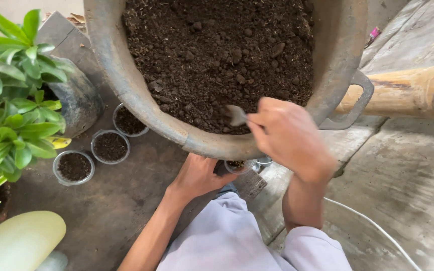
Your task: The person sprays water from a bottle onto seeds placed in small plastic cups. They then use a spoon to scoop soil from a large metal pot and fill the cups, covering the seeds.
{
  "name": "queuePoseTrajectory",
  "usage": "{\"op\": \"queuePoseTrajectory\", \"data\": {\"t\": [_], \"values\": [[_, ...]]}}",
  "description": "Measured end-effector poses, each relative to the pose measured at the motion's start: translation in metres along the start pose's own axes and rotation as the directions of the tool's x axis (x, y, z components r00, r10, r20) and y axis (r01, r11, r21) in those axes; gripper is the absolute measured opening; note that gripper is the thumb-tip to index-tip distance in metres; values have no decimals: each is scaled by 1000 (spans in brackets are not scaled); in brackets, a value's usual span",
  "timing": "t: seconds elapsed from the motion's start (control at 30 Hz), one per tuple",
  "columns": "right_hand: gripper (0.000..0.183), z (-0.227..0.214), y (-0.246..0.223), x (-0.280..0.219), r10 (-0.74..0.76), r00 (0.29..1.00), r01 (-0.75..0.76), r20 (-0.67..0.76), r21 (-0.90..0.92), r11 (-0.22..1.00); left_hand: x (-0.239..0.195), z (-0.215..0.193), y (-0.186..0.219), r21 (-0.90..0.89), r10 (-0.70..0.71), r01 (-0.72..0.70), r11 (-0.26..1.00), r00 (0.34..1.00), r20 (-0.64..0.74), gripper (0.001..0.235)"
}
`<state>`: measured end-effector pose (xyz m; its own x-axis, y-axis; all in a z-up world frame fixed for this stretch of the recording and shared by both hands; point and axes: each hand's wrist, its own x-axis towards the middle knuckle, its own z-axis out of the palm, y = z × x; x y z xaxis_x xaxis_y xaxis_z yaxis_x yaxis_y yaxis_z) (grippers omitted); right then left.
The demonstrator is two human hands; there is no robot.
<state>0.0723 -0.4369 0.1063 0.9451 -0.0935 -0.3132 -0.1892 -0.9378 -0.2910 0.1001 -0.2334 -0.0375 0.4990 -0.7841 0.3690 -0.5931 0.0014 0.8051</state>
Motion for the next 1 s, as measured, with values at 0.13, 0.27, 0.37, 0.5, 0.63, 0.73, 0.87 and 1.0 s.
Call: {"op": "queuePoseTrajectory", "data": {"t": [0.13, 0.27, 0.37, 0.5, 0.63, 0.73, 0.87, 1.0], "values": [[25, -11, 1, -2, -60, 997, 64, -46, 82, 995, 3, -3, 7, -16, 30, -31, 999, 998, -49, 62], [16, -27, 13, -26, 86, 988, -90, -132, -25, 996, 2, -3, 8, -24, 15, -16, 1000, 998, -56, 46], [15, -22, 22, -18, 111, 982, -120, -151, -52, 991, -5, 7, -1, -26, -28, 28, 999, 999, -33, 49], [15, 1, 34, 18, 12, 990, 12, -142, 168, 986, -2, 6, 1, -28, -69, 69, 997, 998, -6, 62], [18, -9, 35, 13, -4, 990, 46, -139, 301, 953, -2, 4, 2, -27, -55, 54, 998, 998, -26, 63], [18, -15, 30, 8, 3, 992, 43, -124, 365, 930, 2, 1, 4, -28, -50, 48, 998, 997, -59, 65], [16, -15, 11, 7, -72, 978, 157, -196, 463, 872, -4, 9, -4, -25, -58, 57, 998, 998, -37, 63], [14, -18, 4, 6, -48, 941, 178, -334, 372, 911, -2, 7, 1, -24, -53, 52, 998, 998, -27, 63]]}}
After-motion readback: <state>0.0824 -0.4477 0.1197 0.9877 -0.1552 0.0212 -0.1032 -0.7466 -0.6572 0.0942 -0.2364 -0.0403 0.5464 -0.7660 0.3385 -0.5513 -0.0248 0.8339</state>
